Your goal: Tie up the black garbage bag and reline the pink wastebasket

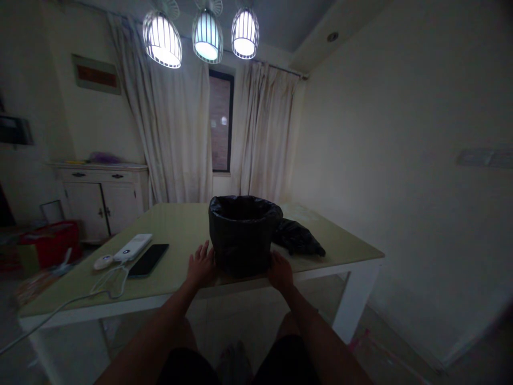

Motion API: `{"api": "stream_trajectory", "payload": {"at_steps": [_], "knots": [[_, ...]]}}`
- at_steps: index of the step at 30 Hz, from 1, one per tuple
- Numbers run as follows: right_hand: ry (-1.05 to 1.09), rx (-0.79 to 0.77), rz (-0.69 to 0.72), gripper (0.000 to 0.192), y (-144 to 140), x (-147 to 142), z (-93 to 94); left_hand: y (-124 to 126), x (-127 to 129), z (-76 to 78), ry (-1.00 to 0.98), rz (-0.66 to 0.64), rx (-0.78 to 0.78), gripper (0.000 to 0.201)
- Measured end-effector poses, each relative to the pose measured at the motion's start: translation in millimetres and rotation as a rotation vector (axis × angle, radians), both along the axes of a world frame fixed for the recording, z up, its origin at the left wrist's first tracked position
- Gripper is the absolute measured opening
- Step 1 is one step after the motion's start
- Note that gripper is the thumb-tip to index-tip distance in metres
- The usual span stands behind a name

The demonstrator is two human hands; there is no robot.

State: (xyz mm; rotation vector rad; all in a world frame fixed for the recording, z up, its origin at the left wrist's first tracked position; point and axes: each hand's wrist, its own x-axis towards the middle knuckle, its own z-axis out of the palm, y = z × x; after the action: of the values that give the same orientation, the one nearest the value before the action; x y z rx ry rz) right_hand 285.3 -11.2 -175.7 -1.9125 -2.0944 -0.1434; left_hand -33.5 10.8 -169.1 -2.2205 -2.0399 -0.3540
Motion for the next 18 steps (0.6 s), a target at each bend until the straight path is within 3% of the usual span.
{"api": "stream_trajectory", "payload": {"at_steps": [18], "knots": [[0.018, -0.033, -0.02, 0.065, 1.7, -1.0, -0.1, 0.1, 0.7, -3.9, 0.004, 0.013, 0.024, 0.067]]}}
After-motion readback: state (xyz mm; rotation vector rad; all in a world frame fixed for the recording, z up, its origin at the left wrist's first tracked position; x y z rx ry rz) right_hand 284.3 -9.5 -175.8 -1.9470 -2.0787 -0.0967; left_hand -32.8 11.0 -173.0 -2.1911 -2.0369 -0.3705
